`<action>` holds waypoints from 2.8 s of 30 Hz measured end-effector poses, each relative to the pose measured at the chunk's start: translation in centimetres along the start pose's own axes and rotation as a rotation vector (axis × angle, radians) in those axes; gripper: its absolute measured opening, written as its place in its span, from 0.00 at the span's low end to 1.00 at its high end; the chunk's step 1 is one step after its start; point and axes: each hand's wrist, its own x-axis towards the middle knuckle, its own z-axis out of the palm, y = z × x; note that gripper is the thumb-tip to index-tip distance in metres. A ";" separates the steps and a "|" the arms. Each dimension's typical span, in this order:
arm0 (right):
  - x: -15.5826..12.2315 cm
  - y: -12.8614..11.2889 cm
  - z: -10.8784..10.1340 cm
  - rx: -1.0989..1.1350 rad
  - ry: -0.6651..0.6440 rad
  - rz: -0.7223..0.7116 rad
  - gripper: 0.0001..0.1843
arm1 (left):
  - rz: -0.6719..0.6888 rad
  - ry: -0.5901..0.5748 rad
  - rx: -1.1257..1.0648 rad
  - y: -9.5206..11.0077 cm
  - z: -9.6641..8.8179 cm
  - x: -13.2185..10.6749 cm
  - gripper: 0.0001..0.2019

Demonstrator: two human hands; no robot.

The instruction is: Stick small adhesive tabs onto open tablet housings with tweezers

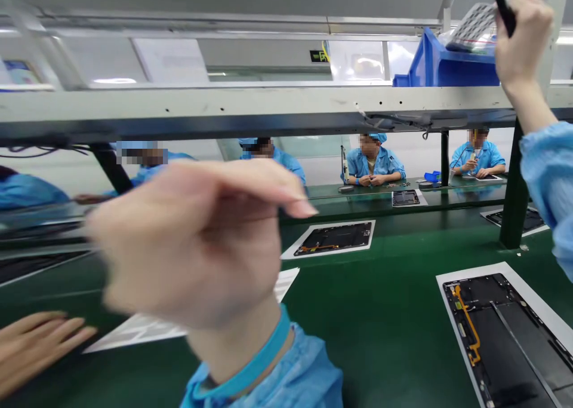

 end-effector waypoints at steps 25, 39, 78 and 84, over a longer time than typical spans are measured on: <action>-24.6 -2.7 -5.6 0.884 -0.841 0.425 0.26 | -0.827 -0.424 -0.224 -7.6 6.4 -9.5 0.14; -25.4 -4.1 -5.8 0.683 -0.634 0.140 0.09 | -0.363 -0.442 0.276 -6.9 6.1 -9.7 0.09; -29.5 -5.7 -7.7 0.550 -1.149 0.499 0.25 | -0.228 -1.561 0.251 -1.2 0.3 -20.5 0.22; -30.5 -5.2 -12.7 0.962 -1.582 0.950 0.30 | -0.271 -1.619 0.301 -1.4 0.5 -20.4 0.29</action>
